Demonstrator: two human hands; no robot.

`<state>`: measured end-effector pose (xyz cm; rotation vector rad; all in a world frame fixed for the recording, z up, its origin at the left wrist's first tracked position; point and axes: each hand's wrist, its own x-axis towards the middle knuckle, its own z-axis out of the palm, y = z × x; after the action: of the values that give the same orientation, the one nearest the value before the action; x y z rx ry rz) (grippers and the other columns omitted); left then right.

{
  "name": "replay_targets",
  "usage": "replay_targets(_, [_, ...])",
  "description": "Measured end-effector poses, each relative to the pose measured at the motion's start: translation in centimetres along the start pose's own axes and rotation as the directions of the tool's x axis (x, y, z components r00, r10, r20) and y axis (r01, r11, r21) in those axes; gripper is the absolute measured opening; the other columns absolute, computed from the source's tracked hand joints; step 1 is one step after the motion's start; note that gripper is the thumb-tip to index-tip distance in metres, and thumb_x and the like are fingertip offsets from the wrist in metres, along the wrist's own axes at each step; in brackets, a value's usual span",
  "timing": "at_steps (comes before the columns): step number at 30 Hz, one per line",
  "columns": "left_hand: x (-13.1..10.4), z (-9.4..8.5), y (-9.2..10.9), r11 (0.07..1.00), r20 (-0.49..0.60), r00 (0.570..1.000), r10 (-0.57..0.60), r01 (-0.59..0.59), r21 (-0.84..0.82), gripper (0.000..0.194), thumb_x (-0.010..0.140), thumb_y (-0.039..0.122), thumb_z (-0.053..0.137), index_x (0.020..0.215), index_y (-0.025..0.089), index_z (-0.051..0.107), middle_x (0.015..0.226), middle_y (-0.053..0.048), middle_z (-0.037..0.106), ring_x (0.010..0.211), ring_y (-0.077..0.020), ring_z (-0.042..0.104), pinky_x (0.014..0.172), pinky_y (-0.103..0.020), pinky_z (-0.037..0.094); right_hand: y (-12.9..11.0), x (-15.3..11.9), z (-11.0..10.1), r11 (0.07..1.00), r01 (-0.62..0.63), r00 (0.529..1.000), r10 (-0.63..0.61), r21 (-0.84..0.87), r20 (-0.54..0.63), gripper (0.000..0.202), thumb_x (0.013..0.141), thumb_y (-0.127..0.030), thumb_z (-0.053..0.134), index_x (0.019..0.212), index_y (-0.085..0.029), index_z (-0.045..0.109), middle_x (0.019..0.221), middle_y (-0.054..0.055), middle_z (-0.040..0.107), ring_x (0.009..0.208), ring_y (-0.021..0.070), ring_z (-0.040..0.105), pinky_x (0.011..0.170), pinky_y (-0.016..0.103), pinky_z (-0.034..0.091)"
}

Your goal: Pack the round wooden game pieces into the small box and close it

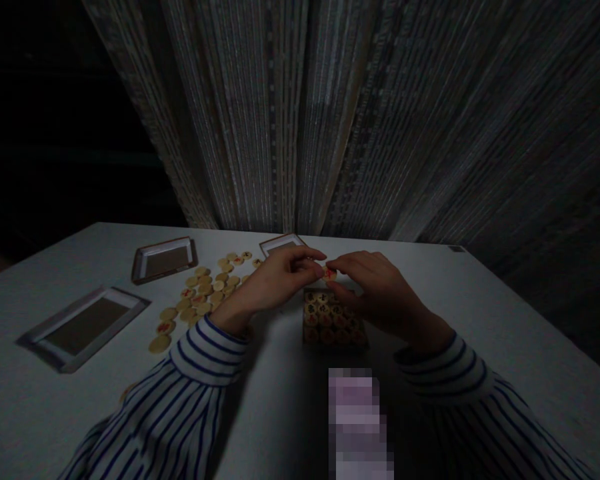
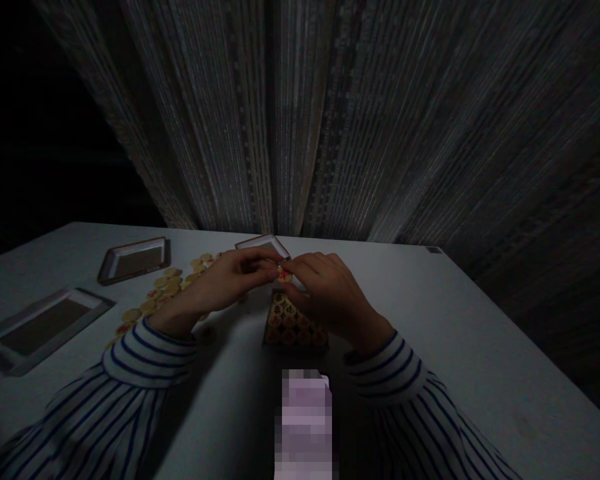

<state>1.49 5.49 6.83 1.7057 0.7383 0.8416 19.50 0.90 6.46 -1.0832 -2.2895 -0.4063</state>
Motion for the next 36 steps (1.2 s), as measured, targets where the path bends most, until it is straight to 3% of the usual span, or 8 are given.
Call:
replay_targets(18, [0.1, 0.3, -0.9, 0.998, 0.043, 0.999, -0.011, 0.008, 0.057, 0.029, 0.072, 0.025, 0.06, 0.099, 0.013, 0.059, 0.074, -0.001, 0.065, 0.071, -0.0126, 0.059, 0.066, -0.024, 0.045, 0.7, -0.3, -0.5, 0.999, 0.017, 0.991, -0.024, 0.048, 0.135, 0.022, 0.082, -0.027, 0.052, 0.101, -0.016, 0.057, 0.097, 0.008, 0.064, 0.088, 0.0196, 0.057, 0.075, 0.032, 0.039])
replay_targets(36, [0.1, 0.7, -1.2, 0.995, 0.074, 0.996, -0.041, 0.033, 0.097, 0.029, 0.074, 0.025, 0.058, 0.101, 0.013, 0.059, 0.077, -0.002, 0.066, 0.073, -0.013, 0.06, 0.067, -0.024, 0.045, 0.9, -0.4, -1.0, 0.998, -0.055, 0.969, 0.043, 0.043, 0.244, 0.021, 0.081, -0.028, 0.053, 0.096, -0.016, 0.06, 0.086, 0.006, 0.065, 0.078, 0.017, 0.058, 0.07, 0.029, 0.04])
